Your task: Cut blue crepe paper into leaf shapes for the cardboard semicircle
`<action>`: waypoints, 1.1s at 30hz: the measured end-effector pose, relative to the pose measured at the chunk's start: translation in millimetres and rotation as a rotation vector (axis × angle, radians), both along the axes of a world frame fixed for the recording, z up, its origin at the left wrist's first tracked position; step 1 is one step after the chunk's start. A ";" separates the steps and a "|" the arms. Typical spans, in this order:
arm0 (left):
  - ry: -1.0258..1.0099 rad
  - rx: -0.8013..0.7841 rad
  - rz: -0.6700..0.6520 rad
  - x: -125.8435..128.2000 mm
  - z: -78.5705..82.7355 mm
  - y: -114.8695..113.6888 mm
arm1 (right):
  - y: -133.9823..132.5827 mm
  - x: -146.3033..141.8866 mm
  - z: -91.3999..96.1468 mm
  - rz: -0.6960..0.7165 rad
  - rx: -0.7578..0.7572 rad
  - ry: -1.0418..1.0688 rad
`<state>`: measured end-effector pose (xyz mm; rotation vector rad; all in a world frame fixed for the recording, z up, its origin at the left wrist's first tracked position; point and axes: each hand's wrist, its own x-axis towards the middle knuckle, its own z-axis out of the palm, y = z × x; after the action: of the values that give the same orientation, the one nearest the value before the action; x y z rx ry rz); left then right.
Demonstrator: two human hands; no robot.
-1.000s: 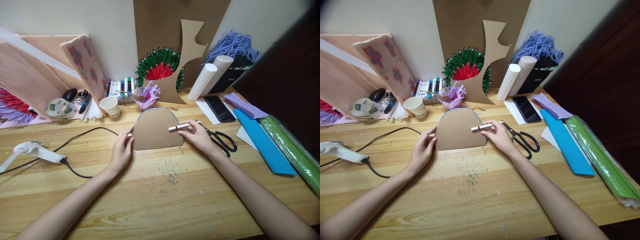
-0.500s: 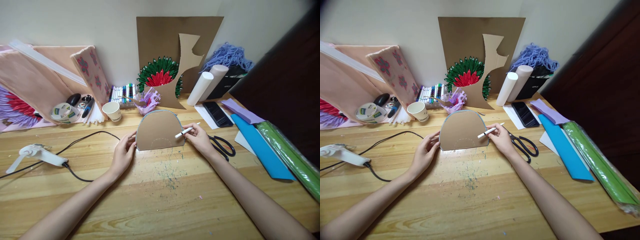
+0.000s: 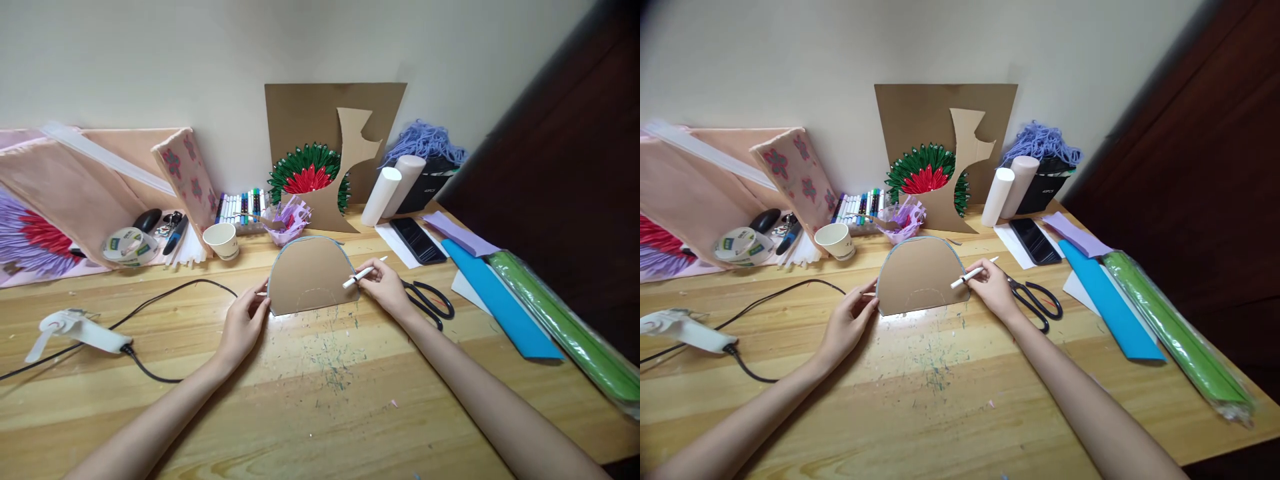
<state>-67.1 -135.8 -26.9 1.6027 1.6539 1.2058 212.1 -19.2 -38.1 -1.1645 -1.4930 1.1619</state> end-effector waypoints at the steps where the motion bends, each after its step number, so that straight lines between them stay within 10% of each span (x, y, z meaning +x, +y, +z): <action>1: 0.006 -0.001 -0.001 -0.2 -0.1 0.2 | 0.2 -0.1 -1.1 0.002 0.012 -0.013; 10: 0.099 -0.008 0.003 -0.9 0.1 1.7 | -11.8 2.8 16.3 -0.200 0.247 -0.175; 20: 0.247 -0.041 -0.023 0.9 1.7 3.5 | -26.9 -15.1 17.0 0.317 0.047 0.038; 33: 0.286 -0.035 -0.046 1.1 -0.1 3.8 | -18.6 -9.6 10.0 0.080 0.091 -0.058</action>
<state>-66.0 -132.0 -27.0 1.8481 1.7878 0.9533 202.6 -37.8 -28.1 -1.0939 -1.6322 1.1099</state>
